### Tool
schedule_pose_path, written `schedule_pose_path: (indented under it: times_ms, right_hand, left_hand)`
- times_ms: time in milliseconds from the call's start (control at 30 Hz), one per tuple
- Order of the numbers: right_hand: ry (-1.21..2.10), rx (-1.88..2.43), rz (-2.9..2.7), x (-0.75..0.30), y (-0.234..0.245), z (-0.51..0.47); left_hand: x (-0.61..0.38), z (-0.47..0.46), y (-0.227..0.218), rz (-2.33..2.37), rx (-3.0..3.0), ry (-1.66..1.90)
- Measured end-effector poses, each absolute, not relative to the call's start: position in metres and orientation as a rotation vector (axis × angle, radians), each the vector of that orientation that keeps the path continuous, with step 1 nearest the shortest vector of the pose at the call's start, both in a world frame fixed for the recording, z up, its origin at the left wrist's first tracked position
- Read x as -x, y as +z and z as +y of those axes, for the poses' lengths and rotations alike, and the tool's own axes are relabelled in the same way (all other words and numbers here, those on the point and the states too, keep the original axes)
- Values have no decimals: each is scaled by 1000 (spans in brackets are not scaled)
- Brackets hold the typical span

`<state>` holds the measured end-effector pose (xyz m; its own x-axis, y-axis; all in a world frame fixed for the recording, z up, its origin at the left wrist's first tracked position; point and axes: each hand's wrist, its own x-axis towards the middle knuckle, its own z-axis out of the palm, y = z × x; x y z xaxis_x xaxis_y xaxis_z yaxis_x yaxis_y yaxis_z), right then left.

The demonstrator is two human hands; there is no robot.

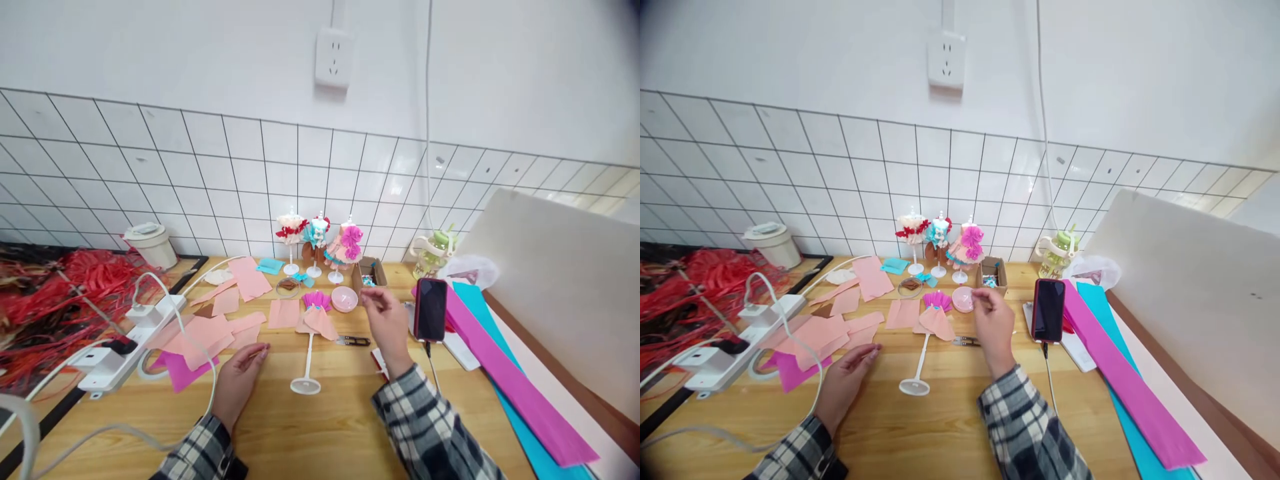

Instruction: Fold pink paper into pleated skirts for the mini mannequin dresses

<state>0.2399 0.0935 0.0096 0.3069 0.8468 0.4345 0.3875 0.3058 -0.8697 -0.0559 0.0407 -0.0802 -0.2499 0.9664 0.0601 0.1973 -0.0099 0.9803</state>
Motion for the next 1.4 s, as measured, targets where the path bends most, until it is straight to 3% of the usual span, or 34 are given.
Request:
schedule_pose_path:
  times_ms: [133,267,433,667,1100,1400]
  right_hand:
    - [233,1500,-1535,-283,23,151]
    - [136,1444,-1628,-273,9,136]
    - [448,1243,-1800,-213,-1,50]
    - [717,1050,-1833,-185,13,0]
    - [297,1119,-1865,-182,19,-10]
    - [426,1133,-1876,-188,20,-13]
  left_hand:
    - [56,46,-81,1623,-1323,1331]
    - [60,50,-87,1640,-1389,1350]
    - [48,41,-79,1612,-1525,1344]
    - [5,12,-18,1232,-1810,1272]
    - [-9,-12,4,1141,-1545,1107]
    - [-11,-15,6,1179,-1540,1057]
